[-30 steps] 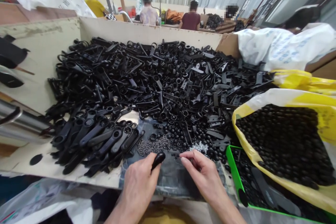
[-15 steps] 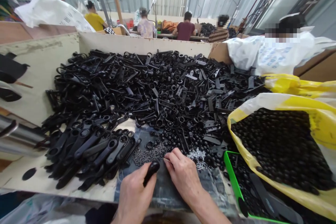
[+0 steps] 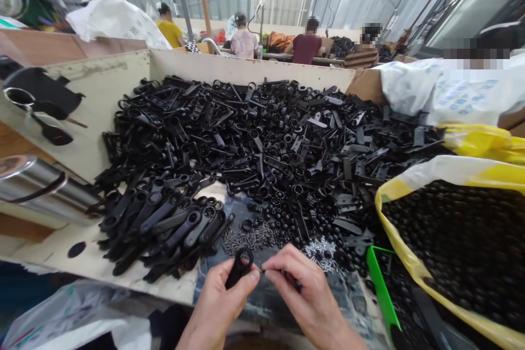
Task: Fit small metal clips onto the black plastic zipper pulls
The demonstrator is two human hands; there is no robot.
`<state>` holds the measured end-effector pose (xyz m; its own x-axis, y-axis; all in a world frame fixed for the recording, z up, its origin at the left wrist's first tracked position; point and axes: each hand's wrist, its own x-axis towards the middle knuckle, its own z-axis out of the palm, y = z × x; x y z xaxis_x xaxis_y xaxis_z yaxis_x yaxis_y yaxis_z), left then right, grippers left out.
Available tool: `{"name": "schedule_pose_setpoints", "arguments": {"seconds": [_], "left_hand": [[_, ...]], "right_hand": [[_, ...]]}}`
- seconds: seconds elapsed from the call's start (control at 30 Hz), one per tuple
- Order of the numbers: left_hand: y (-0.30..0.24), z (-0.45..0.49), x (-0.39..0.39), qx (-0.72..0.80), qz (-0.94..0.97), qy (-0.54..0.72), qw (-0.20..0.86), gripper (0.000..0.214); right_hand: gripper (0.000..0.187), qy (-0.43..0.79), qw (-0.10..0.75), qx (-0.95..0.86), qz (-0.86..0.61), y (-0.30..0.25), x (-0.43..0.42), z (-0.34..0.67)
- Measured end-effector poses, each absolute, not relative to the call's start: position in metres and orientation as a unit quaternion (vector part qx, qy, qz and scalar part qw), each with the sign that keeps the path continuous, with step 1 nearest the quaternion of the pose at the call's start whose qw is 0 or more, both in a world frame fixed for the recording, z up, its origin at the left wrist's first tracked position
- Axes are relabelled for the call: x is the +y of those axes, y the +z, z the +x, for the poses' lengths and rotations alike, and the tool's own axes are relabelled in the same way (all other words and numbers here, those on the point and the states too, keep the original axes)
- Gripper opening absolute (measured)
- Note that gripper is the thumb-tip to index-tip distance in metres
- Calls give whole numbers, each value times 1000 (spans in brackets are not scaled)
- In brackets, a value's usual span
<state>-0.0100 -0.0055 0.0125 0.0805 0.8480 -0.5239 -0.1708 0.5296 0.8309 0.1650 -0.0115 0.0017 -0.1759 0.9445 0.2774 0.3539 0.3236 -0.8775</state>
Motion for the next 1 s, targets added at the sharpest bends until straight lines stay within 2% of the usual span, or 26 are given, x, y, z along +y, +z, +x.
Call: {"name": "schedule_pose_setpoints", "arguments": {"seconds": [0.27, 0.57, 0.8, 1.0], "left_hand": [[4, -16, -10, 560, 319, 357, 676, 49], [4, -14, -9, 562, 376, 363, 641, 30], [-3, -16, -8, 540, 374, 306, 689, 45], [6, -10, -6, 539, 247, 352, 724, 51]], "right_hand": [[16, 334, 422, -708, -457, 2, -14, 166], [16, 340, 400, -713, -465, -3, -20, 171], [16, 350, 414, -705, -458, -2, -22, 171], [12, 353, 445, -643, -514, -2, -20, 164]]}}
